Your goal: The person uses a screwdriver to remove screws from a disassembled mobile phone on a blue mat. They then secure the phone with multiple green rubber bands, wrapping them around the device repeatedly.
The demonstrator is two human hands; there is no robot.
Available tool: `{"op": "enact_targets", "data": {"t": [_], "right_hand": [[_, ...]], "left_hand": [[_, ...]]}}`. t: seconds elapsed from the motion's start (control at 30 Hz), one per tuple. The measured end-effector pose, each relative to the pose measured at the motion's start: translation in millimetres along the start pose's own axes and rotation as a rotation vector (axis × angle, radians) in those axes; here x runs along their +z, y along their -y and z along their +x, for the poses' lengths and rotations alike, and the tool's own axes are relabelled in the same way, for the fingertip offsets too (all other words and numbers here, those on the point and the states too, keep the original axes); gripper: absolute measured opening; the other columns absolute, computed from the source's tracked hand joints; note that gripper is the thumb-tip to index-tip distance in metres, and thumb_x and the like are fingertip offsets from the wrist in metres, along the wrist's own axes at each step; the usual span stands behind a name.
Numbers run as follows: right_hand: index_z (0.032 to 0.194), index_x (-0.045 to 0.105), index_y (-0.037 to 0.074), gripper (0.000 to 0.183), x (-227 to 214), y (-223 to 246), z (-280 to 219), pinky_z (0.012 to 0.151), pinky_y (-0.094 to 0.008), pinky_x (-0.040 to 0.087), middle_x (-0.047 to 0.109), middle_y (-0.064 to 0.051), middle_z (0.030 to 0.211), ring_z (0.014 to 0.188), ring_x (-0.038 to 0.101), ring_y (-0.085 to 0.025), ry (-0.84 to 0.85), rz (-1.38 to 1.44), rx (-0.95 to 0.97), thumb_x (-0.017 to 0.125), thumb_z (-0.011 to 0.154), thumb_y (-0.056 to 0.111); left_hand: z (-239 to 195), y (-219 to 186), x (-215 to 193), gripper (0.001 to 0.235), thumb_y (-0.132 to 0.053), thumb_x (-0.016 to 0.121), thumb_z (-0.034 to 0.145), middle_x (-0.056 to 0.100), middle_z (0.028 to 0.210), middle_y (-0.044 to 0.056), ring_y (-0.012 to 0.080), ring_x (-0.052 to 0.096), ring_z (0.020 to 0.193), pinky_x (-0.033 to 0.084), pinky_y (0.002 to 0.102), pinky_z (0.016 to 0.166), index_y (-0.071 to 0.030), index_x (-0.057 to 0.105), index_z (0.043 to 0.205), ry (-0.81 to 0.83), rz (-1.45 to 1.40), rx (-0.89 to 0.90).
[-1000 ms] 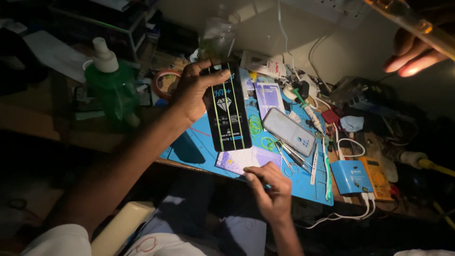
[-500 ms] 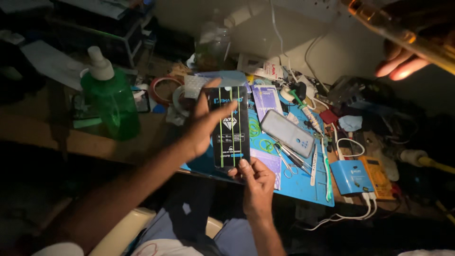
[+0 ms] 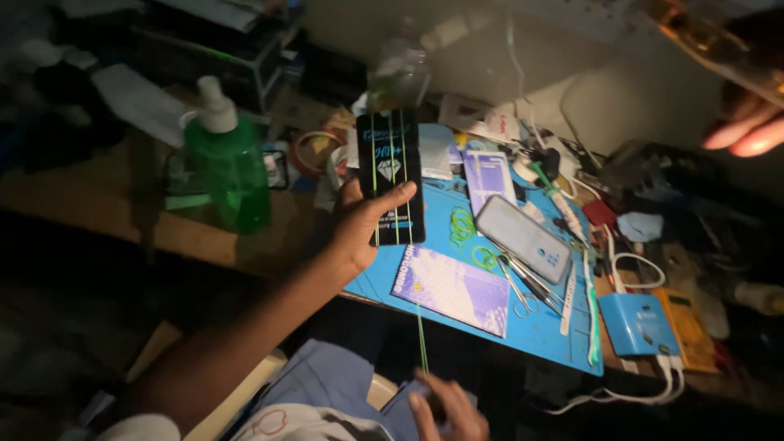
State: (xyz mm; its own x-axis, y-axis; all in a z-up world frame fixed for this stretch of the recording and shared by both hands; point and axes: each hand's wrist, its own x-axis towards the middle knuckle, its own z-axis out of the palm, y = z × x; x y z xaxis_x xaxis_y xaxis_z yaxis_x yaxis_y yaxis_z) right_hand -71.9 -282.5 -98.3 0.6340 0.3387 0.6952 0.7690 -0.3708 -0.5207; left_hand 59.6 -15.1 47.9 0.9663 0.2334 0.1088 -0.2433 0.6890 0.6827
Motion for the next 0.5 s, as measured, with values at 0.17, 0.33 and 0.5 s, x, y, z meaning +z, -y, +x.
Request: {"op": "enact_targets", "data": {"t": [0.17, 0.33, 0.5], "right_hand": [[0.092, 0.084, 0.014, 0.029, 8, -115, -130, 0.070, -0.033, 0.055, 0.079, 0.000, 0.065, 0.059, 0.073, -0.008, 0.599, -0.163, 0.340, 0.088, 0.077, 0.039], [0.091, 0.072, 0.014, 0.021, 21, -143, -182, 0.066, -0.029, 0.057, 0.073, -0.002, 0.065, 0.057, 0.069, -0.009, 0.154, 0.215, 0.229, 0.082, 0.086, 0.031], [0.111, 0.053, 0.009, 0.044, 17, -138, -126, 0.073, -0.032, 0.057, 0.067, -0.004, 0.072, 0.064, 0.066, -0.013, -0.139, 1.262, 0.324, 0.079, 0.089, 0.037]], "left_hand": [[5, -11, -2, 0.028, -0.004, 0.083, 0.083, 0.075, 0.094, 0.010, 0.0188, 0.075, 0.076, 0.064, 0.037, 0.066, -0.003, 0.068, 0.106, 0.028, -0.039, 0.009], [2, -5, 0, 0.029, -0.007, 0.084, 0.081, 0.074, 0.091, 0.011, 0.0203, 0.075, 0.075, 0.066, 0.038, 0.064, -0.003, 0.067, 0.104, 0.044, -0.028, -0.013], [-17, -6, 3, 0.027, -0.015, 0.082, 0.086, 0.072, 0.091, 0.007, 0.0205, 0.073, 0.081, 0.062, 0.035, 0.064, -0.006, 0.068, 0.107, 0.071, -0.188, -0.062]]}}
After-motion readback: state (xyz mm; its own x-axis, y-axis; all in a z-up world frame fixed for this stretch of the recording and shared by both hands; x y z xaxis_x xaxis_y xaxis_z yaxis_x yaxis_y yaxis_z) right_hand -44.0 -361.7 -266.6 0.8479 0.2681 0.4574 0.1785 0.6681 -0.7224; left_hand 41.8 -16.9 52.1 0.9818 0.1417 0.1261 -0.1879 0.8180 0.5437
